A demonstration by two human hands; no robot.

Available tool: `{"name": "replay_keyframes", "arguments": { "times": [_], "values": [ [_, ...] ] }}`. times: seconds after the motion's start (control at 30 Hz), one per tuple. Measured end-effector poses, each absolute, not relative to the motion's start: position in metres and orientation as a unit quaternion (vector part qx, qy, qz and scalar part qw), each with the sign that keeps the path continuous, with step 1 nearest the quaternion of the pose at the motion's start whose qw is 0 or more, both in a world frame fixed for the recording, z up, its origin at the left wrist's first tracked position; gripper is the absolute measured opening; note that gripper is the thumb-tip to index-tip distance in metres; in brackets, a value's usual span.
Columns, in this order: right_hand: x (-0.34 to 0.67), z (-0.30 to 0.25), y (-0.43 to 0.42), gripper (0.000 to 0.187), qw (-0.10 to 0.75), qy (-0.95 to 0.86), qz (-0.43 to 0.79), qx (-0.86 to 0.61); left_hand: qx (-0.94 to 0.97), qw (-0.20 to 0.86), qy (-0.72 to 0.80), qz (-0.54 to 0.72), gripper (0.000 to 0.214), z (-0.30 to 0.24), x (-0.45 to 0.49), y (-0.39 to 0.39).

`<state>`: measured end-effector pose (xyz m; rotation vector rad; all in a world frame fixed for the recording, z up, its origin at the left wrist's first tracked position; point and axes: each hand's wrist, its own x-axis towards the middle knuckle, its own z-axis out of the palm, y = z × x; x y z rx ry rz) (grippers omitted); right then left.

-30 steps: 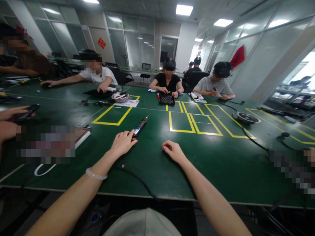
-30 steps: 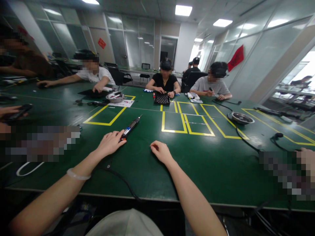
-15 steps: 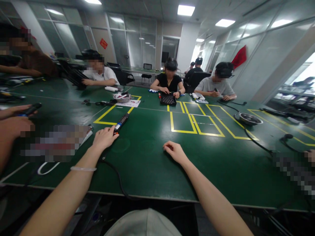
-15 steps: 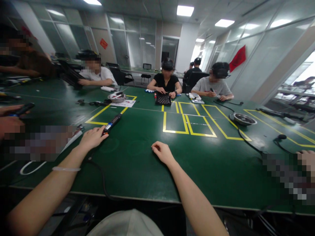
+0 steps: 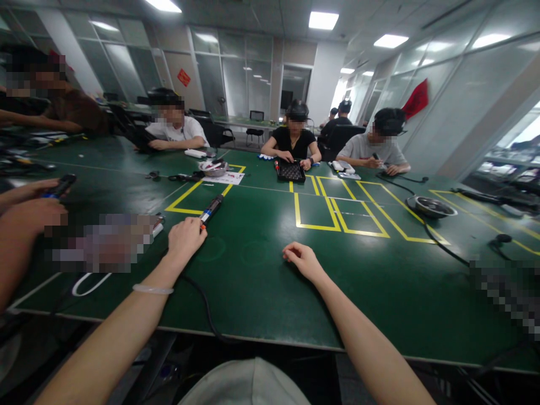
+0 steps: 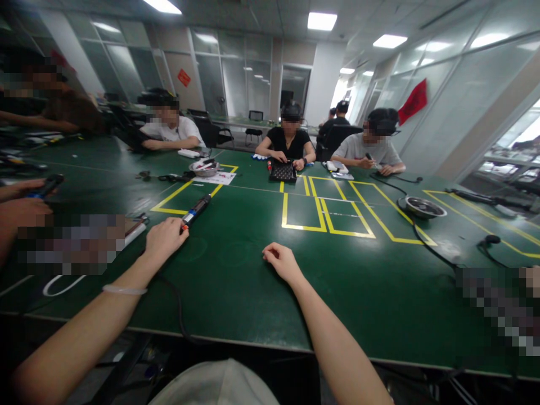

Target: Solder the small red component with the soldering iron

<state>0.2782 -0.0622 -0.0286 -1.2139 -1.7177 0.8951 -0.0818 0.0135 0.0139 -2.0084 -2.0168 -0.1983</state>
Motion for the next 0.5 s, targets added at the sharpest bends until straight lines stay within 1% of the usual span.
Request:
{"name": "replay_keyframes", "arguments": {
  "times": [0.13,0.2,0.33,0.43,0.5],
  "values": [
    [0.278,-0.029,-0.061,0.019,0.418,-0.682,0.359,-0.481,-0.700,0.155,-0.686,-0.122,0.038,0.018,-0.078,0.012],
    [0.278,-0.030,-0.061,0.019,0.419,-0.682,0.360,-0.479,-0.711,0.127,-0.672,-0.164,0.038,0.021,-0.070,0.009],
    [0.279,-0.031,-0.060,0.018,0.423,-0.674,0.368,-0.481,-0.789,-0.019,-0.573,-0.223,0.036,0.024,-0.032,-0.005],
    [0.279,-0.030,-0.060,0.019,0.425,-0.668,0.377,-0.480,-0.841,-0.145,-0.467,-0.233,0.038,0.026,0.008,-0.021],
    [0.278,-0.028,-0.061,0.020,0.429,-0.665,0.384,-0.476,-0.843,-0.241,-0.421,-0.232,0.038,0.026,0.033,-0.030]
  ]
}}
